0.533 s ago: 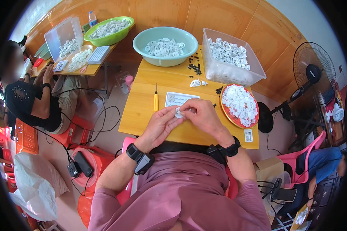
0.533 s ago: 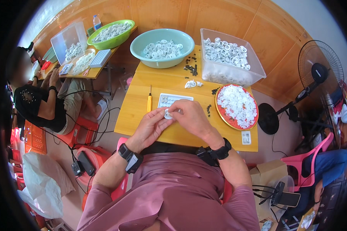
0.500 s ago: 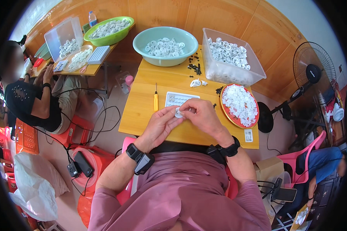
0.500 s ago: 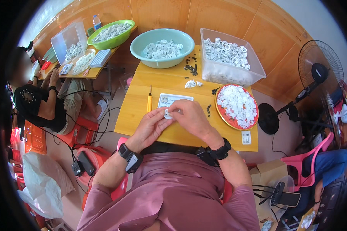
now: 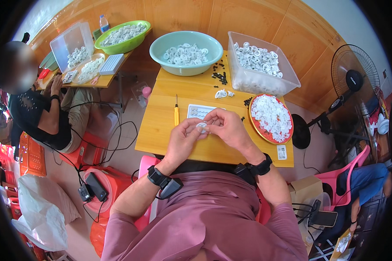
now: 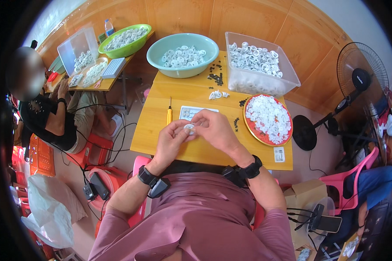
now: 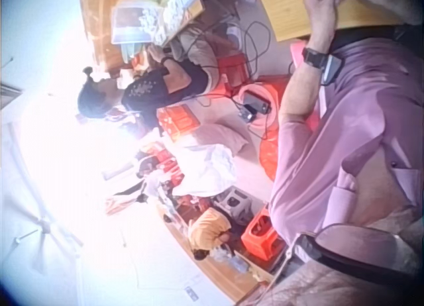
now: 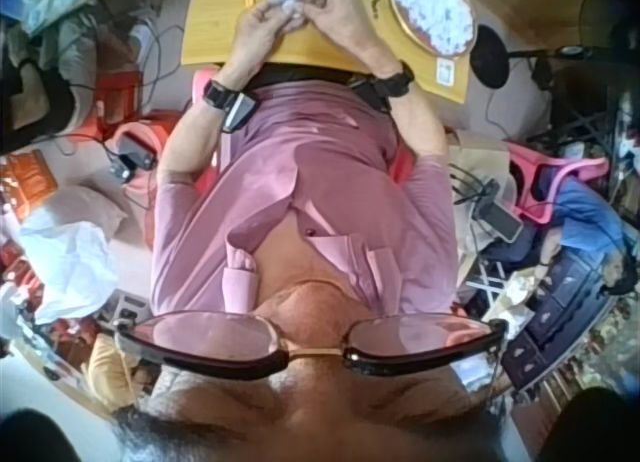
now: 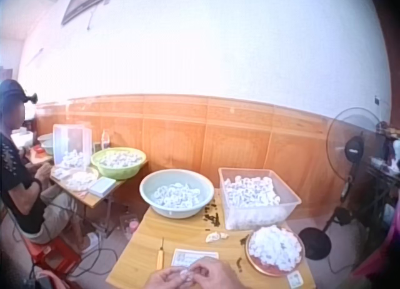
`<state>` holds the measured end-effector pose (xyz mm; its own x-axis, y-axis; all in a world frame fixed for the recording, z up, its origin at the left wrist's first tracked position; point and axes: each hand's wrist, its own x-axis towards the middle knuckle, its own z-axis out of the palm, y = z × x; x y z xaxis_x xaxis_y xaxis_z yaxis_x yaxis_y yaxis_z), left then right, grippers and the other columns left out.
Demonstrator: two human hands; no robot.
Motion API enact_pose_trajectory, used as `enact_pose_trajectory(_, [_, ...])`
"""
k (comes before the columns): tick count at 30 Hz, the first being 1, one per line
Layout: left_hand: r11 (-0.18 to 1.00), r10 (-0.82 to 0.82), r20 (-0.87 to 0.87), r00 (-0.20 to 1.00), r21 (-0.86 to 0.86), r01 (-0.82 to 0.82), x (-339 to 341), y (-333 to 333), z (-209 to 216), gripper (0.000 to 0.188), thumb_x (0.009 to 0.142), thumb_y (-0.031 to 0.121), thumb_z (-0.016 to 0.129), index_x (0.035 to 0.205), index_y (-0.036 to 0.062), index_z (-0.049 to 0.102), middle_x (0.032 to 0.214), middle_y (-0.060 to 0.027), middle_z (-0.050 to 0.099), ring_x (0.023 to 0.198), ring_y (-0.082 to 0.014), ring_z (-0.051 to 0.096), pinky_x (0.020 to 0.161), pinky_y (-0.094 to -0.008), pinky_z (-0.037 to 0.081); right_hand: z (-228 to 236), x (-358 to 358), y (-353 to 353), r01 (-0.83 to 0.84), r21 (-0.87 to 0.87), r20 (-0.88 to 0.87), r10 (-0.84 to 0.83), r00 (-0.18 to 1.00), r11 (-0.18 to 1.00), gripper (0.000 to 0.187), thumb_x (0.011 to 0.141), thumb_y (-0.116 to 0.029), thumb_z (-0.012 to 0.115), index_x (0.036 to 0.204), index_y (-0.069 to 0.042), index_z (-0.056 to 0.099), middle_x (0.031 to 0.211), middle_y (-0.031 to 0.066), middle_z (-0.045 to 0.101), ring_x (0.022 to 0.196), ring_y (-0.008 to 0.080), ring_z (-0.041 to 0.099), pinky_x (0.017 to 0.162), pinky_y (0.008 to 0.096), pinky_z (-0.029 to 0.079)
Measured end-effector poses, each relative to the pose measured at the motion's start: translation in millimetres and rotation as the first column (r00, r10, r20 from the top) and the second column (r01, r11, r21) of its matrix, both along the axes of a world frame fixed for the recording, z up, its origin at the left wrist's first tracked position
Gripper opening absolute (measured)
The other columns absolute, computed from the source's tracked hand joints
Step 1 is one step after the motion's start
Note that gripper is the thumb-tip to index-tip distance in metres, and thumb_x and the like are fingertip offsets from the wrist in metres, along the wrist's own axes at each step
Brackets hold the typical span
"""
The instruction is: Assembling small white plastic components by inserting black pegs into them and organizing them in a tray.
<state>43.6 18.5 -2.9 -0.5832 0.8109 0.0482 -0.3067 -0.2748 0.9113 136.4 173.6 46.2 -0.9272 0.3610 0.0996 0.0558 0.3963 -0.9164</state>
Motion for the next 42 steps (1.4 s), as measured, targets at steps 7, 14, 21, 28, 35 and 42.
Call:
enact_pose_trajectory(7, [0.999, 0.023, -0.116, 0.993, 0.034, -0.019, 1, 1, -3, 0.016, 0.102, 0.001, 0.050, 0.118, -0.0025, 0.048, 0.109, -0.0144, 0.066, 0.099, -0.0176, 0.067, 0.089, -0.0292, 0.056, 8, 2, -1, -0.020, 0.022, 0.040, 0.019, 0.999, 1.000, 0.018, 0.085, -0.008, 0.069, 0.098, 0.005, 0.070, 0.083, 0.0125, 0.075, 0.077, 0.0164, 0.073, 0.068, 0.0278, 0.055])
enact_pose_trajectory(14, [0.998, 0.068, -0.172, 0.983, 0.011, -0.067, -1, 0, -13, 0.014, 0.101, 0.001, 0.052, 0.114, -0.0034, 0.051, 0.103, -0.0129, 0.068, 0.094, -0.0145, 0.067, 0.088, -0.0279, 0.057, 3, 1, -18, 0.045, 0.165, -0.034, -0.040, 0.999, 0.985, 0.017, 0.083, -0.007, 0.069, 0.094, 0.006, 0.070, 0.080, 0.0157, 0.073, 0.076, 0.0199, 0.074, 0.067, 0.0296, 0.055])
enact_pose_trajectory(21, [0.998, -0.054, 0.209, 0.976, -0.004, 0.056, -7, -4, 9, 0.018, 0.102, 0.006, 0.053, 0.118, -0.0030, 0.053, 0.112, -0.0154, 0.066, 0.103, -0.0212, 0.067, 0.096, -0.0306, 0.056, -2, 2, 1, 0.028, 0.098, 0.009, -0.029, 1.000, 0.995, 0.019, 0.081, -0.008, 0.070, 0.095, 0.004, 0.071, 0.081, 0.0153, 0.072, 0.075, 0.0204, 0.072, 0.068, 0.0319, 0.055])
enact_pose_trajectory(28, [0.977, -0.203, 0.468, 0.860, 0.150, 0.148, -13, -7, 4, 0.024, 0.103, 0.011, 0.054, 0.123, -0.0019, 0.053, 0.123, -0.0145, 0.061, 0.116, -0.0222, 0.062, 0.103, -0.0338, 0.053, 14, 5, -8, 0.023, 0.312, -0.082, 0.003, 0.997, 0.950, 0.019, 0.081, -0.009, 0.072, 0.097, 0.001, 0.070, 0.083, 0.0125, 0.071, 0.073, 0.0214, 0.070, 0.066, 0.0323, 0.054])
enact_pose_trajectory(35, [0.969, -0.237, 0.468, 0.851, 0.178, 0.172, -13, -8, 6, 0.024, 0.103, 0.010, 0.053, 0.123, -0.0019, 0.054, 0.122, -0.0119, 0.061, 0.115, -0.0184, 0.062, 0.104, -0.0329, 0.051, 17, 8, -16, 0.074, 0.670, -0.252, 0.133, 0.959, 0.739, 0.019, 0.079, -0.008, 0.073, 0.096, -0.002, 0.070, 0.086, 0.0143, 0.069, 0.076, 0.0297, 0.069, 0.067, 0.0375, 0.055])
enact_pose_trajectory(42, [0.963, -0.264, 0.489, 0.831, 0.181, 0.199, -13, -7, 5, 0.026, 0.101, 0.010, 0.056, 0.125, -0.0004, 0.054, 0.123, -0.0127, 0.061, 0.114, -0.0188, 0.062, 0.104, -0.0324, 0.052, 19, 9, -21, 0.083, 0.671, -0.261, 0.129, 0.957, 0.737, 0.018, 0.078, -0.014, 0.071, 0.093, -0.005, 0.071, 0.079, 0.0121, 0.069, 0.072, 0.0327, 0.067, 0.066, 0.0413, 0.055])
